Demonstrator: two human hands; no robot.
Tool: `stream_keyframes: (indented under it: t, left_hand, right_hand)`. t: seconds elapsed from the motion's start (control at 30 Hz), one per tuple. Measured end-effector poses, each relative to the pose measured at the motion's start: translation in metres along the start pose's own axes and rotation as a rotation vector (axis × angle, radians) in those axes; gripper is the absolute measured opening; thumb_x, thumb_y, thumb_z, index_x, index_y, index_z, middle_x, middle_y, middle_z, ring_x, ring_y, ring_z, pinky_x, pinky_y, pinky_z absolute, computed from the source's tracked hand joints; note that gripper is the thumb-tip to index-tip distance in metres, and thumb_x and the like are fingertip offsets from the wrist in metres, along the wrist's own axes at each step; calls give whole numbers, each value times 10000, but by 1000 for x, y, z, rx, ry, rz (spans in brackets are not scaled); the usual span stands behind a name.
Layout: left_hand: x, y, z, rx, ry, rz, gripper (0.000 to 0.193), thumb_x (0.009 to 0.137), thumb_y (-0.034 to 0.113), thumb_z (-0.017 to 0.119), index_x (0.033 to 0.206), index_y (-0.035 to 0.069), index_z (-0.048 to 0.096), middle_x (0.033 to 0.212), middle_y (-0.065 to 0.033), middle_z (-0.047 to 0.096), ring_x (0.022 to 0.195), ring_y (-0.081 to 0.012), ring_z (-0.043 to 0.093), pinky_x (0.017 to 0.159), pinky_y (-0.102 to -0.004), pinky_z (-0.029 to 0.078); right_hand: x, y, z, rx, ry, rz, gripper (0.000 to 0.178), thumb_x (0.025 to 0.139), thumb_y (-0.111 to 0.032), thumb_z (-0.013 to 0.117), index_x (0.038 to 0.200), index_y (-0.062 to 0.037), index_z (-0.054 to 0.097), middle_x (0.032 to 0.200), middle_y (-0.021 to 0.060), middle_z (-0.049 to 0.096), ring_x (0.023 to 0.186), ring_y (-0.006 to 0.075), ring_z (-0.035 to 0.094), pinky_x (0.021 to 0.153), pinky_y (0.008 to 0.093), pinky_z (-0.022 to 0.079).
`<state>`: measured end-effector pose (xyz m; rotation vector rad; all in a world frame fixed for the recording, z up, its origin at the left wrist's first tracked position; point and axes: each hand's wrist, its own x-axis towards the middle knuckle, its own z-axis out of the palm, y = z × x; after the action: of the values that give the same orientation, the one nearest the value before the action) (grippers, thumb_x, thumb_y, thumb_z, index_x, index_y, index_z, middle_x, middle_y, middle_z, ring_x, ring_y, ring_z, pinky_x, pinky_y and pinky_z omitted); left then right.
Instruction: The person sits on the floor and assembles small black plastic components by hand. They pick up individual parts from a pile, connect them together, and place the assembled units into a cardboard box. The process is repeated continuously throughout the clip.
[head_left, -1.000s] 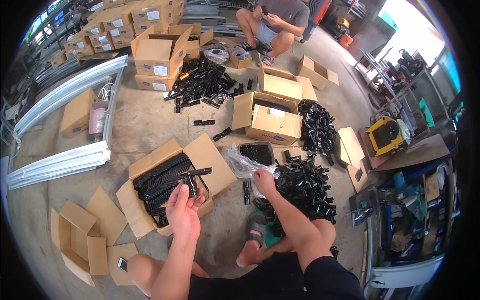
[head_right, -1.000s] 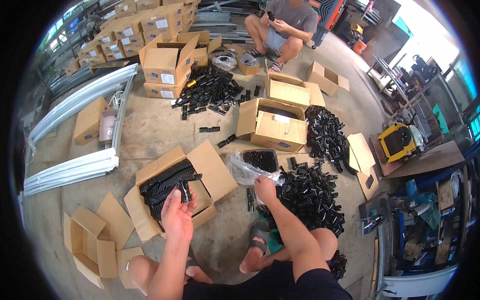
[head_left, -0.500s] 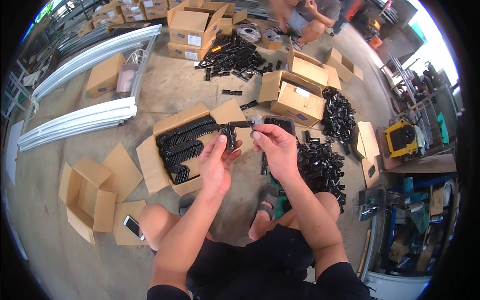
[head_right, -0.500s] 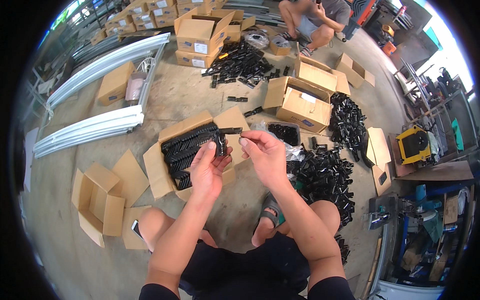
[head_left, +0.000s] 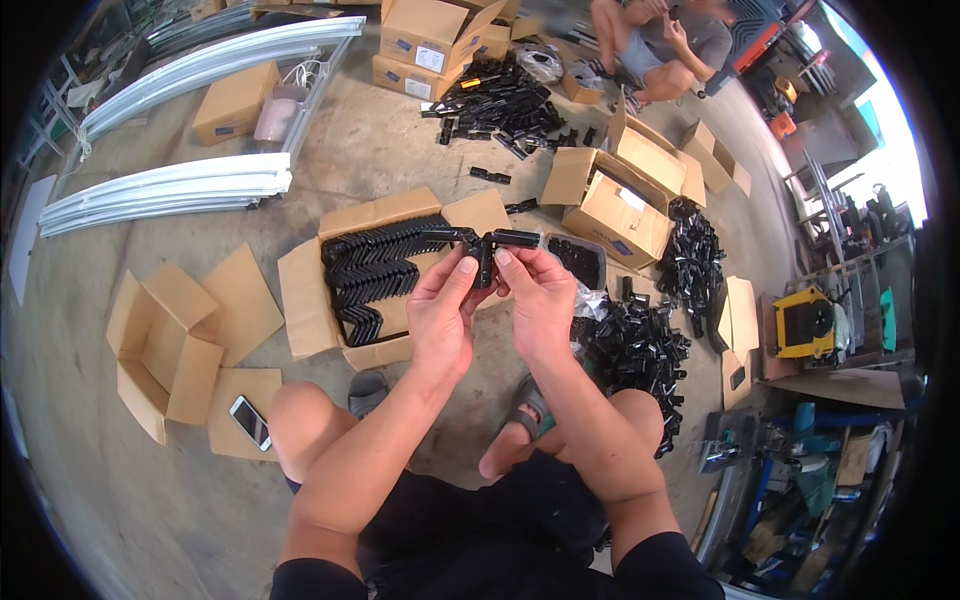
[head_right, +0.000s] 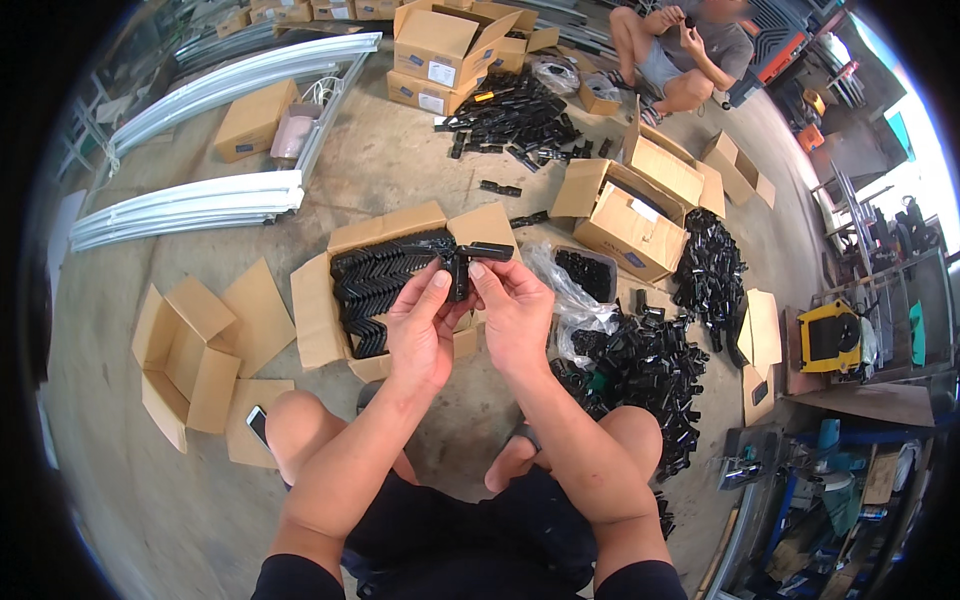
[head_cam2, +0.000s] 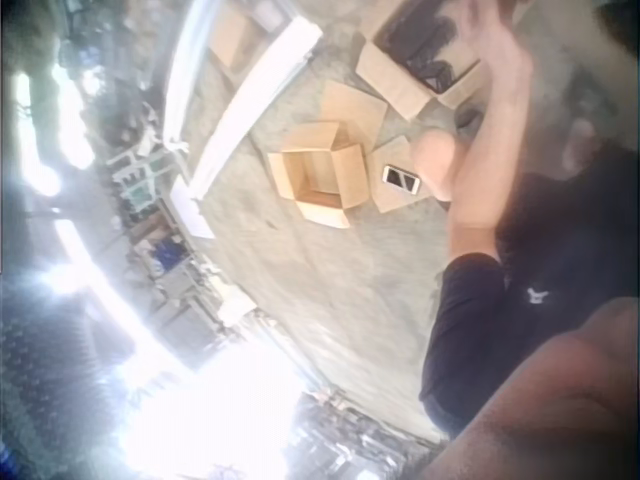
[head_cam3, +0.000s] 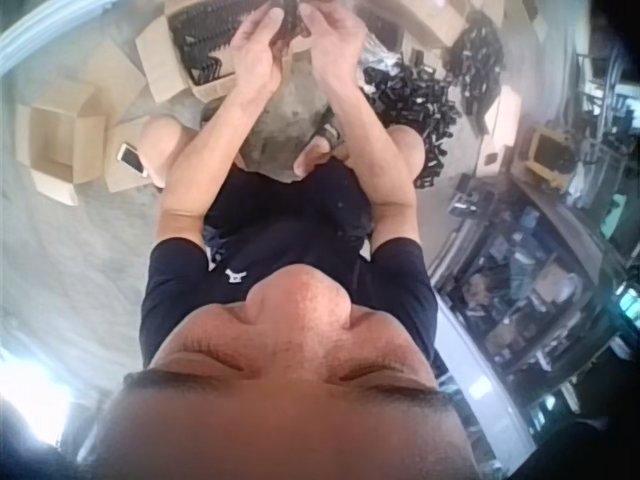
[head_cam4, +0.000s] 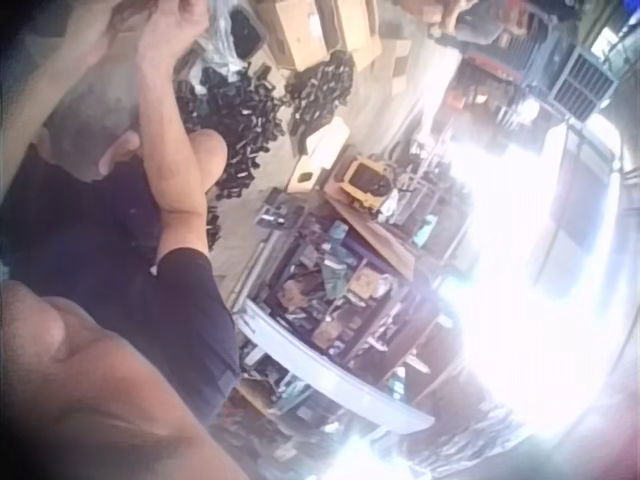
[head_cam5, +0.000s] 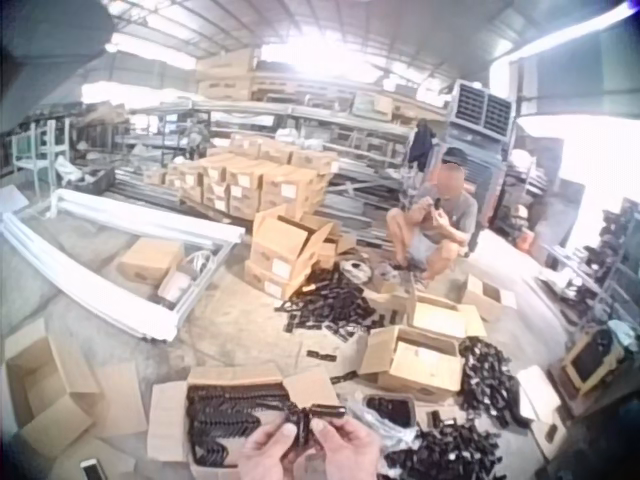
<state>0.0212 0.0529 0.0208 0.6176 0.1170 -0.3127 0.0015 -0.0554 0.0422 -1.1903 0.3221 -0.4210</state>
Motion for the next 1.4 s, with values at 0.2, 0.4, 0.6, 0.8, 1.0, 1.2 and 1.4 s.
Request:
stream_keyframes:
  t: [0.2, 0.4, 0.6, 0.8, 1.0, 1.2, 1.4]
  left_hand:
    - [3, 0, 2, 8, 42, 39, 277, 992, 78, 691, 1252, -17, 678, 1067, -99, 749, 920, -174, 718, 849, -363, 612]
    - [8, -8, -3, 15, 45, 35, 274, 988, 79, 695, 1251, 4, 681, 1098, -100, 755, 943, -182, 727, 841, -347, 608]
    - [11, -12, -4, 84, 54, 93, 313, 979, 76, 709, 1275, -15, 666, 1115, -102, 745, 945, -173, 719, 837, -347, 605]
    - [7, -9, 1, 56, 59, 109, 331, 975, 74, 717, 1288, -19, 661, 1134, -94, 738, 965, -153, 705, 856, -312, 580]
    - [6, -7, 2, 68, 70, 126, 350, 974, 79, 721, 1303, -23, 657, 1141, -85, 735, 981, -127, 688, 859, -273, 554]
    - [3, -7, -2, 99, 88, 117, 347, 977, 81, 719, 1302, -22, 658, 1141, -80, 736, 982, -121, 686, 856, -264, 550]
    - [4, -6, -1, 81, 86, 120, 341, 982, 76, 712, 1303, -27, 658, 1142, -84, 736, 990, -124, 687, 874, -268, 553]
  right_hand:
    - [1, 4, 5, -78, 32, -18, 111, 969, -56, 717, 1044, 23, 738, 908, 32, 734, 755, 70, 614, 683, 235, 491]
    - [1, 11, 3, -171, 81, -37, 113, 978, -81, 718, 1022, 23, 727, 896, 25, 725, 729, 66, 608, 658, 230, 500]
    - [2, 17, 5, -138, 89, -70, 116, 996, -81, 693, 1050, 20, 710, 903, 34, 719, 713, 75, 607, 649, 229, 507]
    - [-4, 15, 11, -74, 98, -66, 122, 999, -67, 679, 1072, 25, 711, 933, 67, 730, 744, 112, 651, 628, 258, 543]
    - [-5, 14, 14, -36, 82, -84, 129, 1006, -71, 672, 1077, 33, 700, 932, 56, 726, 747, 102, 648, 680, 251, 550]
    - [-4, 20, 10, -58, 58, -52, 129, 1002, -98, 691, 1048, 22, 700, 923, 60, 725, 742, 104, 657, 658, 254, 558]
    - [-2, 15, 13, -33, 69, 5, 124, 995, -112, 704, 1021, 9, 704, 921, 56, 727, 746, 111, 667, 659, 262, 573]
